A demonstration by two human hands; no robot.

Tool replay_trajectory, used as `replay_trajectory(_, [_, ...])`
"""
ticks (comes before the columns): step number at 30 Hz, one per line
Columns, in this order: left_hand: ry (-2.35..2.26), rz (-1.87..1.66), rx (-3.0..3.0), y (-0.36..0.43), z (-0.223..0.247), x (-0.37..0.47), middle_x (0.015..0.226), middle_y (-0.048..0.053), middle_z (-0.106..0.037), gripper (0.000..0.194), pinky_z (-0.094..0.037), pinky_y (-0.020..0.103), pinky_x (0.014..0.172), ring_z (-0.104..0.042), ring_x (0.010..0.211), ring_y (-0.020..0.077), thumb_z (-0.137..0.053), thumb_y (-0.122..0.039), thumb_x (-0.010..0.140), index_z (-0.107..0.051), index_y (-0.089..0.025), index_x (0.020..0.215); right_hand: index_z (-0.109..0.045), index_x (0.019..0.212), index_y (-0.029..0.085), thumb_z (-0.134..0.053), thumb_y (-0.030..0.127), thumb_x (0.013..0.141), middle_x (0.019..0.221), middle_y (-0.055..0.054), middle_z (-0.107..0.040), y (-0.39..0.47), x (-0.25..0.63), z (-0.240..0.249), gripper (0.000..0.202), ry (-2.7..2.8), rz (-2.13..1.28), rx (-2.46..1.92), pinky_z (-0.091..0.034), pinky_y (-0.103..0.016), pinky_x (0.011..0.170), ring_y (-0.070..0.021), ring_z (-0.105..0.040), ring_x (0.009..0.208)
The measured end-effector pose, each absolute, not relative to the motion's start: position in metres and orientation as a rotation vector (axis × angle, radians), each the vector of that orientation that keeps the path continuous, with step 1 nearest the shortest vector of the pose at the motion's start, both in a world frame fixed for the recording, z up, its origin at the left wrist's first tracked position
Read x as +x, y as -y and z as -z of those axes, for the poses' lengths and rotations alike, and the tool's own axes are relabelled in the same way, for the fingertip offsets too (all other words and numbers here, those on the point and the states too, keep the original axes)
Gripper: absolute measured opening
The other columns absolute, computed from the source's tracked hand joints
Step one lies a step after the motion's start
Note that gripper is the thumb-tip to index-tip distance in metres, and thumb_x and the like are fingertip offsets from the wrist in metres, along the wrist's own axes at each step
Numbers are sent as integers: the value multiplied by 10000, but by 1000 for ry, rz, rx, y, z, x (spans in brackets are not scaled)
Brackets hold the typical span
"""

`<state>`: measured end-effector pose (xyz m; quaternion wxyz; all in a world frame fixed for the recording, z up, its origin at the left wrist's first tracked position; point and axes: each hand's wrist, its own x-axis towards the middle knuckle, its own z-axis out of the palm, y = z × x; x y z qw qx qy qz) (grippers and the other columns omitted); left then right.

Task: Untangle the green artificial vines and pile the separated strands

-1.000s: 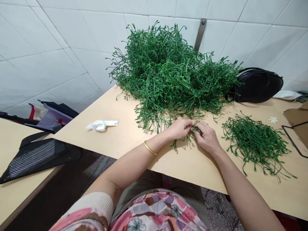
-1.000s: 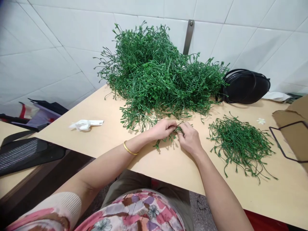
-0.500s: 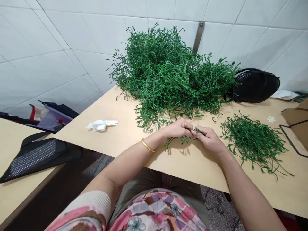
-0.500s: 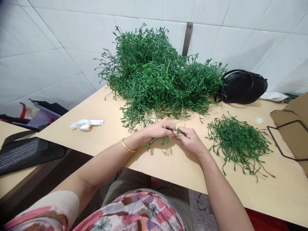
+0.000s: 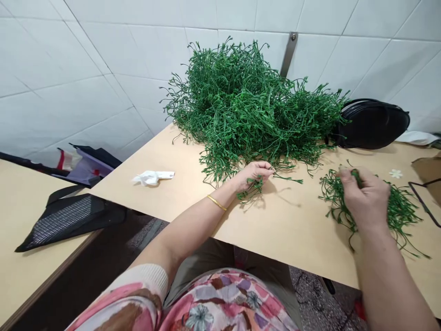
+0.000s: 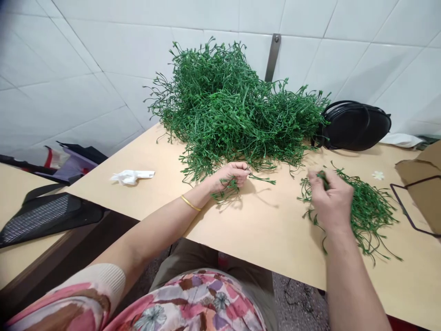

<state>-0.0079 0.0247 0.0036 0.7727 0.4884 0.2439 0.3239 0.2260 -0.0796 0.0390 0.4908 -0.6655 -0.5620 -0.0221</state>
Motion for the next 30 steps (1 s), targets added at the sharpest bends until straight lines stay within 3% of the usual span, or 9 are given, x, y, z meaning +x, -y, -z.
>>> replay_trajectory(2, [-583, -701, 1137, -25, -2, -5, 495, -67, -413, 310, -232, 187, 433, -325, 423, 21, -758, -292, 576, -493, -139, 626, -609, 738, 183, -527, 394, 812, 624, -40, -541, 79, 250, -43, 238, 1394, 417, -1869, -326, -305, 579, -165, -478, 608])
replay_trajectory(4, [-628, -695, 1190, -22, -2, -4, 513, -66, -416, 335, -220, 188, 436, -324, 433, 20, -761, -326, 571, -488, -140, 623, -626, 879, 171, -477, 430, 835, 839, -128, -625, 78, 270, -43, 302, 1440, 564, -2157, -338, -343, 626, -235, -551, 773])
replay_trajectory(8, [-668, -686, 1257, -17, -5, -3, 540, -61, -424, 337, -216, 193, 453, -340, 462, 26, -748, -365, 578, -505, -138, 636, -524, 1204, 173, -410, 586, 831, 1208, -211, -545, 78, 283, -36, 568, 1542, 507, -2601, -369, -414, 687, -357, -547, 1014])
replay_trajectory(12, [-623, -716, 1339, -17, -2, -2, 514, -72, -366, 309, -167, 205, 465, -279, 449, 20, -714, -356, 623, -495, -138, 622, -517, 1213, 175, -346, 644, 824, 1222, -237, -509, 78, 271, -34, 633, 1397, 483, -2739, -381, -472, 705, -430, -522, 1075])
replay_trajectory(19, [-617, -781, 1337, -18, 0, 0, 478, -67, -385, 269, -185, 207, 479, -293, 451, 27, -691, -331, 639, -512, -131, 615, -540, 1253, 150, -338, 603, 832, 1191, -271, -525, 70, 282, -52, 651, 1202, 344, -2802, -381, -478, 725, -420, -533, 1080])
replay_trajectory(25, [-666, -770, 1306, -17, -1, 1, 581, 16, -609, 242, -237, 197, 462, -346, 425, 25, -692, -305, 645, -535, -120, 650, -578, 1224, 102, -381, 453, 879, 1089, -241, -615, 71, 291, -60, 531, 1270, 471, -2513, -377, -394, 762, -324, -553, 1032])
replay_trajectory(30, [-702, -764, 1340, -15, -1, 3, 529, -4, -576, 162, -294, 177, 484, -445, 458, 40, -639, -234, 701, -537, -116, 654, -654, 1095, 165, -396, 367, 878, 1053, -162, -653, 76, 250, -60, 393, 1457, 634, -2296, -374, -351, 689, -270, -577, 921])
